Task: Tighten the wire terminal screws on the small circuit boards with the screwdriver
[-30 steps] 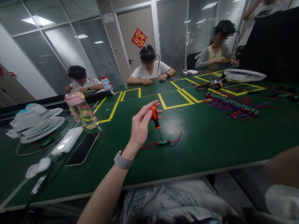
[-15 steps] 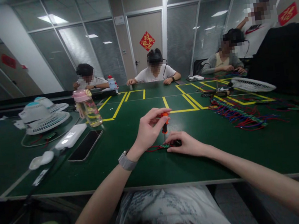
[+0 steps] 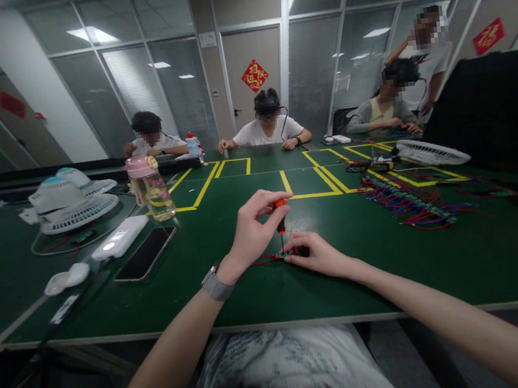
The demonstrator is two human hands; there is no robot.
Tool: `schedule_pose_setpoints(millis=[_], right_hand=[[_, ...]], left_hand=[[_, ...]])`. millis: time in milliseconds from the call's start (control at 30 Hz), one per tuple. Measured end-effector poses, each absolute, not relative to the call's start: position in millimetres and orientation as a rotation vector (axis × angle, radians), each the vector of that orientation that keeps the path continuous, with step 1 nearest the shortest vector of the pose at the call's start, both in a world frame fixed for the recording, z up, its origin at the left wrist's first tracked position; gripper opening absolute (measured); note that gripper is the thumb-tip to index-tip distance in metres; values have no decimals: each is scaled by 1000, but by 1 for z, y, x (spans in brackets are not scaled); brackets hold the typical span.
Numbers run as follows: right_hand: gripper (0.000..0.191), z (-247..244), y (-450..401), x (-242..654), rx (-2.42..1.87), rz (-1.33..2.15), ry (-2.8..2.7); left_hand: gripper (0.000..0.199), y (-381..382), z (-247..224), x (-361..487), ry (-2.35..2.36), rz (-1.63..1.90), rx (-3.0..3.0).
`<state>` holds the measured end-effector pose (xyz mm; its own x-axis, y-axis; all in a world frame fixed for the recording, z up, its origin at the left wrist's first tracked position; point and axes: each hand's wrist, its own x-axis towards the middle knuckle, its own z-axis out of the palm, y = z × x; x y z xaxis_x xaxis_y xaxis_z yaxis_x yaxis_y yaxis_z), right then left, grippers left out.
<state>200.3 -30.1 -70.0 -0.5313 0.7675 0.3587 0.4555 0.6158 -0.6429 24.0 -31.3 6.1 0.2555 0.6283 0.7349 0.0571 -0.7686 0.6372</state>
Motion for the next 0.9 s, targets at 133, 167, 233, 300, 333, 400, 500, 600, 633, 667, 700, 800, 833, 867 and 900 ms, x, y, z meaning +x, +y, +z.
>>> schedule_pose_setpoints(millis=[133, 167, 233, 300, 333, 400, 500, 600, 633, 667, 700, 800, 833, 867, 900], right_hand=[[13, -69, -31, 200, -967, 628, -2206], [13, -69, -31, 200, -966, 627, -2206], [13, -69, -31, 200, -955, 628, -2207], [12, -69, -31, 200, -947, 627, -2212], [12, -69, -32, 200, -948, 623, -2214], [12, -68, -32, 200, -956, 613, -2222], [12, -68, -32, 200, -963, 604, -2231], [12, -68, -31, 199, -962, 611, -2230], [13, -68, -31, 200, -959, 614, -2231], [13, -68, -31, 200, -955, 616, -2232], [13, -69, -31, 200, -950, 616, -2235], [14, -69, -31, 201, -940, 616, -2248], [14, -69, -31, 201, -940, 616, -2251], [14, -69, -31, 201, -940, 616, -2251], [14, -69, -31, 202, -939, 617, -2252]], left_hand=[[19, -31, 7, 22, 720, 1641, 2158], [23, -31, 7, 22, 694, 1618, 2137], [30, -31, 7, 23, 584, 1525, 2020], [31, -30, 8, 23, 495, 1446, 1872], [31, -29, 8, 24, 485, 1433, 1815], [27, -27, 8, 24, 521, 1462, 1764], [22, -24, 6, 24, 618, 1556, 1820], [21, -25, 4, 24, 667, 1609, 1934], [23, -26, 4, 24, 646, 1593, 1938], [26, -28, 4, 24, 610, 1558, 1917], [29, -29, 5, 25, 566, 1514, 1875], [27, -30, 7, 25, 500, 1446, 1757], [24, -29, 7, 25, 515, 1463, 1754], [21, -29, 8, 24, 542, 1494, 1769], [18, -28, 8, 24, 572, 1529, 1793]])
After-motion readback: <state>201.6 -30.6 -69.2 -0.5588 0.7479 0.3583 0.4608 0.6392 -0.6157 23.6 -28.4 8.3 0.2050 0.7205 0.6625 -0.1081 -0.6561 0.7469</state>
